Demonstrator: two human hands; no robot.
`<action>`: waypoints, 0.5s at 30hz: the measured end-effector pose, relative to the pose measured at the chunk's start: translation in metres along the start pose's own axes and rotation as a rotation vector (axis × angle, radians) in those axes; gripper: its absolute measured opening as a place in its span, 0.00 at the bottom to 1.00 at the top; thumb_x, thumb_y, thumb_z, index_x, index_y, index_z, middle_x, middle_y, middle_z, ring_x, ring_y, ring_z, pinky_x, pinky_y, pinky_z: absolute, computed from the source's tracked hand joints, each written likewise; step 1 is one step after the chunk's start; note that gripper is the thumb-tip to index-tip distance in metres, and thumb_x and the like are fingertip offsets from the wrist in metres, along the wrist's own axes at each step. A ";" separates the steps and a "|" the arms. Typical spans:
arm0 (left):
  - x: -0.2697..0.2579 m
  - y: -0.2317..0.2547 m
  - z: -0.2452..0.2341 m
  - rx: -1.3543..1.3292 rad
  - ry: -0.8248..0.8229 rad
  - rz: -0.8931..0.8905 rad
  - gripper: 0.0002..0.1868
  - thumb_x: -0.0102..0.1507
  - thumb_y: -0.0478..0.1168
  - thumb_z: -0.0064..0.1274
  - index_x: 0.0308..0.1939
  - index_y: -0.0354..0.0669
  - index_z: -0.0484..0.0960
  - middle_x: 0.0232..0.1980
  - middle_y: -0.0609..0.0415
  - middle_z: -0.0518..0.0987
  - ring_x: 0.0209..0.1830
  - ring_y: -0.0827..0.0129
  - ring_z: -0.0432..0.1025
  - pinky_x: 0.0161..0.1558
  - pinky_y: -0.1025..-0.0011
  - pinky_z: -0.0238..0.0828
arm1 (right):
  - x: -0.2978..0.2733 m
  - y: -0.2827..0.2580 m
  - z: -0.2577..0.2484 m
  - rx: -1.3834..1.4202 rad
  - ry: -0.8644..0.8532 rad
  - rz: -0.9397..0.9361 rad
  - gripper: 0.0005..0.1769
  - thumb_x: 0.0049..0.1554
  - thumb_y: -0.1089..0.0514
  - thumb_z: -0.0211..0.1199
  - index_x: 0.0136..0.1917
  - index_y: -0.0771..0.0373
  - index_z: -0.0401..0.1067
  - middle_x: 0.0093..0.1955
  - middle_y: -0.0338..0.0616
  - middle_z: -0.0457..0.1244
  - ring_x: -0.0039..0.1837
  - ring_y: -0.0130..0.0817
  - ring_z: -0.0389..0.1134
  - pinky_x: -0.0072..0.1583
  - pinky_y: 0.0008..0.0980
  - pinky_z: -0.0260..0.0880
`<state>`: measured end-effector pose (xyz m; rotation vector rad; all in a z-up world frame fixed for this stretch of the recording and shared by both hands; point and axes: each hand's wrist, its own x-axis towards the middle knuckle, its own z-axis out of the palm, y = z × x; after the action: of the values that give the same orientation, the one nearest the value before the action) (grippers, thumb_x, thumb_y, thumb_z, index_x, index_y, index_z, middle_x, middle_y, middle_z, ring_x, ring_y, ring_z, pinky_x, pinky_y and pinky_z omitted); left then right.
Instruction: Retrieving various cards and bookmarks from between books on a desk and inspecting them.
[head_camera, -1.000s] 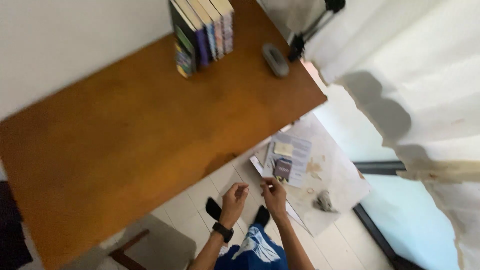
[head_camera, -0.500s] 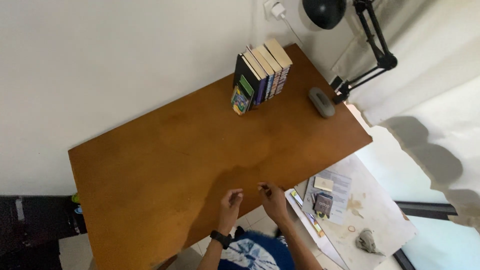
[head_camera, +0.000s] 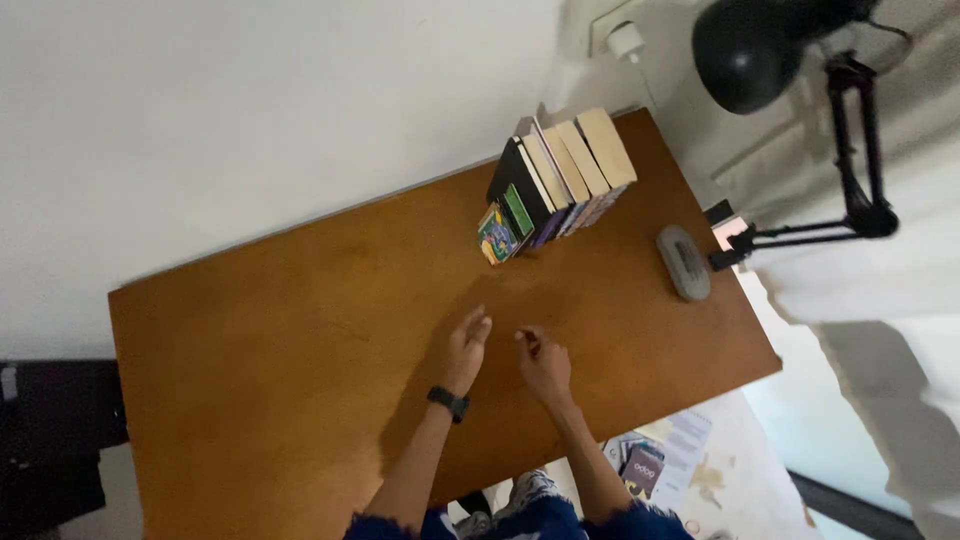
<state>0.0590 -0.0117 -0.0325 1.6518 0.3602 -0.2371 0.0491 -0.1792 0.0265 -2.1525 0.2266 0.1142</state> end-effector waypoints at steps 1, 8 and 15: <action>0.013 0.009 0.006 -0.005 0.009 -0.014 0.33 0.70 0.57 0.46 0.72 0.41 0.69 0.72 0.47 0.72 0.72 0.59 0.67 0.69 0.61 0.62 | 0.016 0.000 0.003 -0.006 -0.016 0.004 0.15 0.60 0.49 0.62 0.53 0.60 0.79 0.41 0.53 0.71 0.41 0.47 0.75 0.43 0.41 0.73; 0.099 0.047 0.035 -0.055 0.034 0.055 0.47 0.68 0.70 0.31 0.82 0.44 0.46 0.85 0.47 0.44 0.85 0.56 0.39 0.79 0.58 0.36 | 0.102 -0.019 0.017 -0.105 -0.129 0.064 0.17 0.63 0.48 0.58 0.60 0.58 0.75 0.43 0.55 0.71 0.44 0.53 0.73 0.47 0.48 0.72; 0.116 0.043 0.052 -0.181 0.051 0.033 0.45 0.70 0.68 0.27 0.81 0.44 0.43 0.85 0.48 0.45 0.84 0.57 0.42 0.78 0.60 0.39 | 0.135 0.002 0.050 -0.168 -0.007 0.005 0.22 0.62 0.41 0.60 0.60 0.58 0.76 0.50 0.58 0.71 0.50 0.61 0.71 0.48 0.55 0.71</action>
<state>0.1854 -0.0561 -0.0411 1.4859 0.3817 -0.1339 0.1810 -0.1552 -0.0256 -2.3180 0.2252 0.1482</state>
